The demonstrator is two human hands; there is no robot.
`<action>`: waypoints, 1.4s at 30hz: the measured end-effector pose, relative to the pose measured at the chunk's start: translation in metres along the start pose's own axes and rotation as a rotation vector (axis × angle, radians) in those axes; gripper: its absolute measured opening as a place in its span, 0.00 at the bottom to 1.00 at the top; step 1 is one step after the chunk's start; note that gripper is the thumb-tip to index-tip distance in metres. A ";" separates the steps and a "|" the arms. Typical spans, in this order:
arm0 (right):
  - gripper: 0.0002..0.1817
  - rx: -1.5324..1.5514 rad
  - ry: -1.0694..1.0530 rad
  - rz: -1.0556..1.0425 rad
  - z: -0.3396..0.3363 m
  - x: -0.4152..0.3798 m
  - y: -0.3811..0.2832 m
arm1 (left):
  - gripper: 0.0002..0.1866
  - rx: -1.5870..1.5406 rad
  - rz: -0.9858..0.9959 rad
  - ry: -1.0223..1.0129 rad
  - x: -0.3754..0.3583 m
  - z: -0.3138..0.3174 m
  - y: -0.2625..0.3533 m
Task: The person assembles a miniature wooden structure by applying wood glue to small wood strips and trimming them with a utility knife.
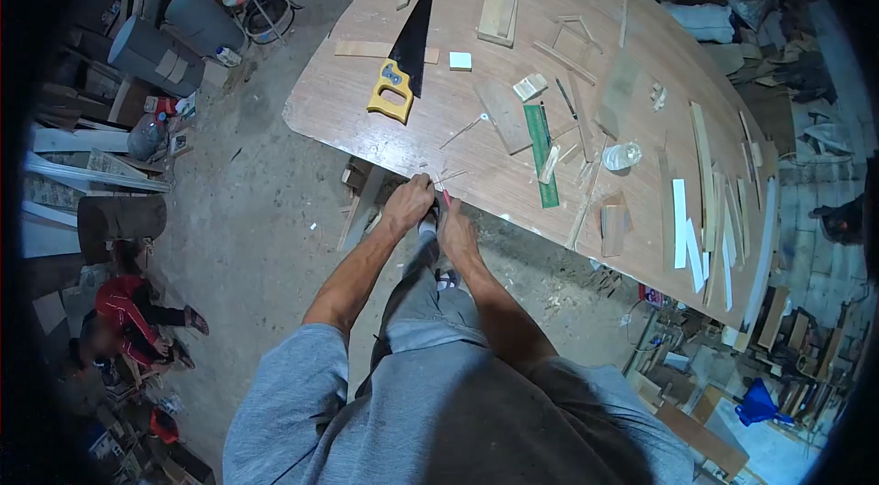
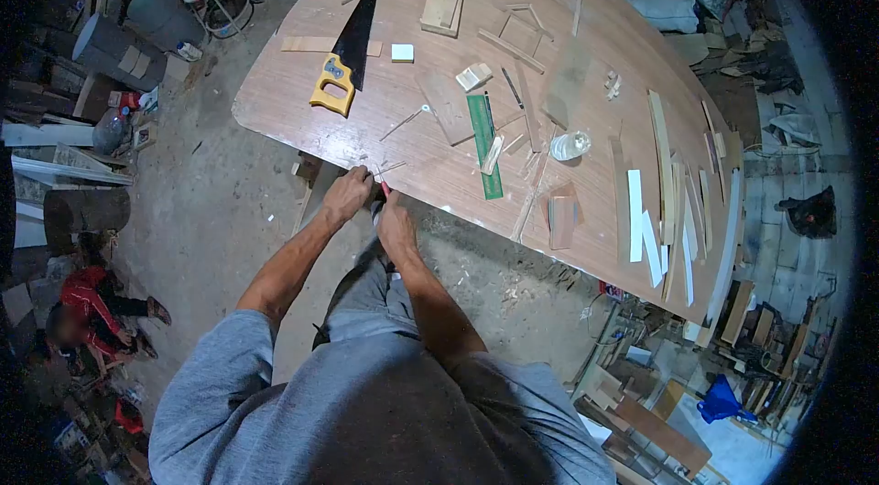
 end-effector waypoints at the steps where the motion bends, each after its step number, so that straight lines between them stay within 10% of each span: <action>1: 0.19 -0.002 0.000 0.002 -0.001 -0.001 0.001 | 0.09 -0.003 0.001 0.000 0.000 0.000 0.001; 42: 0.16 0.033 0.000 -0.052 -0.010 -0.003 0.006 | 0.12 0.025 0.046 0.052 -0.001 0.003 -0.002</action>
Point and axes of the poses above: each hand's wrist, its own x-axis towards the middle knuckle, its own z-axis out of the palm, y = z × x, the point moved 2 cm from there along x, towards the middle knuckle, and after that the axes turned 15 degrees about -x, right-handed, at the moved point
